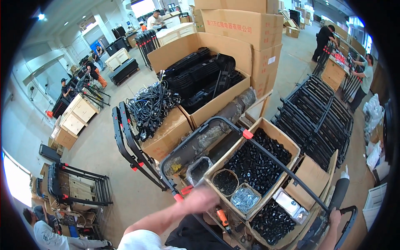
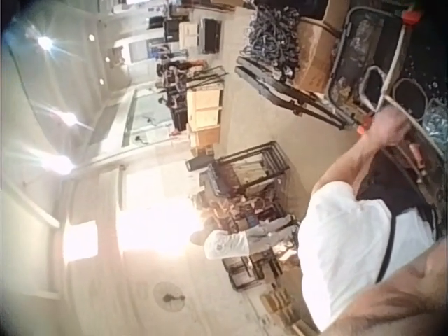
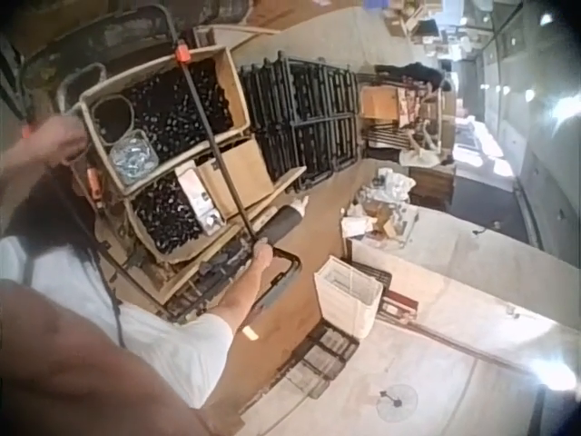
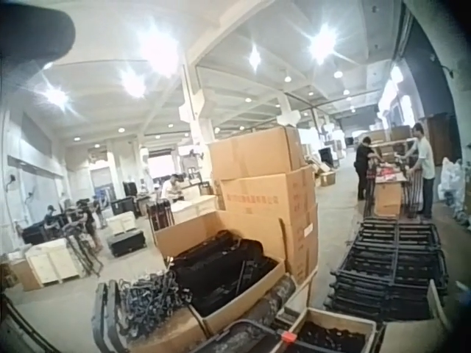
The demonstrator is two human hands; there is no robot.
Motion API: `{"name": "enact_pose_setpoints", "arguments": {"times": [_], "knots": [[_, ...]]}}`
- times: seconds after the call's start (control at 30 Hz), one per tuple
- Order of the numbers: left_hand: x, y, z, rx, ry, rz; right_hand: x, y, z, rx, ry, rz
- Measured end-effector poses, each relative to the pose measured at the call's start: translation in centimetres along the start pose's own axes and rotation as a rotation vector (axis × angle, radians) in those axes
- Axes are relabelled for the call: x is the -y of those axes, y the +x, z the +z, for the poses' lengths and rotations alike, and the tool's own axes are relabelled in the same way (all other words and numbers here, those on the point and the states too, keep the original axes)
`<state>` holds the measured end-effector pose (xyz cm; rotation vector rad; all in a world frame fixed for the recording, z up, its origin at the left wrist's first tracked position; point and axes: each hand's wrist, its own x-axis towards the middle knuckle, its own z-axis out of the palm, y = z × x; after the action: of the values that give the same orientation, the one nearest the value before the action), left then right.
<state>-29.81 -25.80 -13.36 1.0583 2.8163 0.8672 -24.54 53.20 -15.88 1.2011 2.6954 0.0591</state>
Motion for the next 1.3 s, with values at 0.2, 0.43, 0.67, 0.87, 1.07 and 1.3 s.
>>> {"name": "enact_pose_setpoints", "arguments": {"times": [0.2,0.43,0.67,0.87,1.07,1.3], "knots": [[18.0,5.3,-17.3,-0.842,0.393,-0.500,2.5,-1.1,-1.5,0.117,-0.019,0.024],[30.0,11.8,-26.6,-0.628,0.682,-1.141,0.9,-0.3,1.3,0.046,-0.066,0.059],[32.2,11.2,-28.4,-0.632,0.586,-1.184,2.3,0.7,1.3,0.061,-0.199,0.080],[26.6,8.3,-30.3,-1.044,-0.014,-0.718,0.1,0.9,2.2,-0.023,-0.111,0.177],[10.6,6.5,-26.9,-0.878,-0.678,-0.431,14.1,-8.8,-8.1,-0.224,0.130,-0.056],[-0.8,6.7,-14.8,-0.423,-1.016,-0.384,33.6,-30.8,-15.1,0.385,1.098,-0.889]]}}
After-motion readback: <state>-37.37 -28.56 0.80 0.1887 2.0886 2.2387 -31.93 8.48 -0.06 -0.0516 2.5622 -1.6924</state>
